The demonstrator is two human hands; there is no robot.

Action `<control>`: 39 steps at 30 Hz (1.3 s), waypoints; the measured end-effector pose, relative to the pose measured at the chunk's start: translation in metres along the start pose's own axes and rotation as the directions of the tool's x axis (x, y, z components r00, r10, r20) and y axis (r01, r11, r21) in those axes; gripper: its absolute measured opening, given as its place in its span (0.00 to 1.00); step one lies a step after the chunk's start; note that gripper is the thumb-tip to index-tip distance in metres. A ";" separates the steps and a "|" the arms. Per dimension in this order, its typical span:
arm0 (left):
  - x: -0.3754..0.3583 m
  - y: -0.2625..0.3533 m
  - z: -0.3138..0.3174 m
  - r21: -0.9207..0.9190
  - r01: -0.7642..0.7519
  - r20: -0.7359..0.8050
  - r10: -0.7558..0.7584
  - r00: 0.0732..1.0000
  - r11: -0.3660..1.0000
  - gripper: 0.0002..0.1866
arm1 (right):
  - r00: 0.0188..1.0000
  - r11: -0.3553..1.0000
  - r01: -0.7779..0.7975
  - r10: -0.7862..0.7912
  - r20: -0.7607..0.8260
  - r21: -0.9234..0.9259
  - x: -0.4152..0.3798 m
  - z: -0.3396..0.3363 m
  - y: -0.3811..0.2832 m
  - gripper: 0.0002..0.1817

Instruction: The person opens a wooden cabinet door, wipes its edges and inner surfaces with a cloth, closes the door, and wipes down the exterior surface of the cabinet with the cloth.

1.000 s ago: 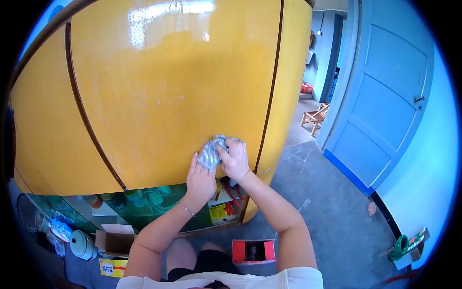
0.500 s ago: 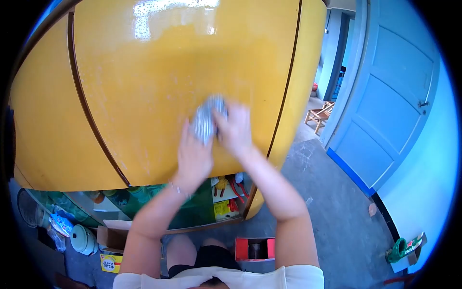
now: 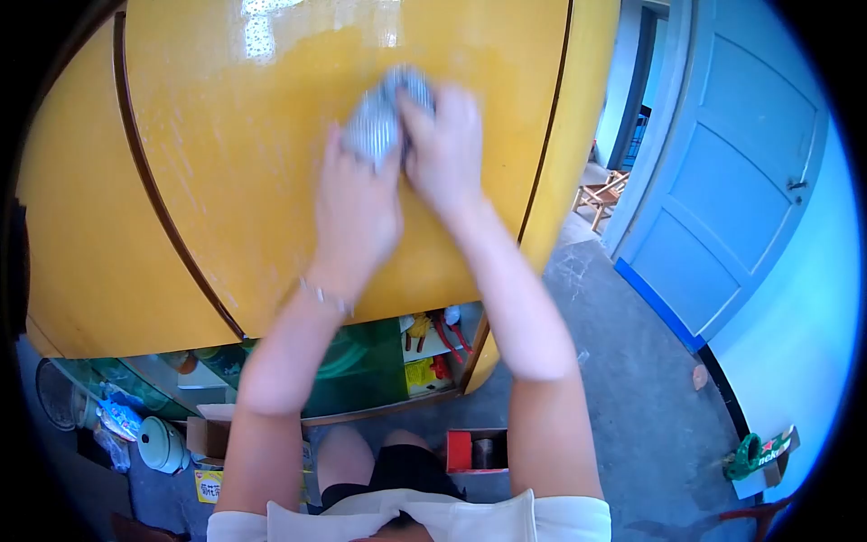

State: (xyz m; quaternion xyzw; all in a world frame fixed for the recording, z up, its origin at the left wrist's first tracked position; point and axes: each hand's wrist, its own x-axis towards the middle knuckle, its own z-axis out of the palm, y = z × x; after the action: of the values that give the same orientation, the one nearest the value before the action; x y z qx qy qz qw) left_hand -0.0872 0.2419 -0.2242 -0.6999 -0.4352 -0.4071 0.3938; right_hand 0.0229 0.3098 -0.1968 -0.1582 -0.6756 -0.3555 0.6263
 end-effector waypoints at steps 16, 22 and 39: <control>-0.093 0.031 0.049 -0.162 0.061 0.094 -0.046 0.995 0.985 0.17 | 0.973 0.972 -0.221 0.225 0.041 -0.083 -0.101 -0.013 -0.033 0.14; -0.212 0.054 0.071 -0.206 0.106 0.199 -0.065 0.978 0.973 0.17 | 0.953 0.963 -0.269 0.268 0.143 -0.007 -0.225 -0.032 -0.083 0.08; -0.228 0.015 0.053 -0.217 0.093 0.363 -0.008 0.932 0.972 0.17 | 0.429 0.325 -0.846 0.885 0.178 0.422 -0.245 0.013 -0.141 0.05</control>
State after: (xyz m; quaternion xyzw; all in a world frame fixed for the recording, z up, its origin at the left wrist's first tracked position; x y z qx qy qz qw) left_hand -0.1277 0.2195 -0.4543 -0.7920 -0.4674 -0.3301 0.2129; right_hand -0.0391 0.2775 -0.4713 -0.3279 -0.5208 0.1945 0.7638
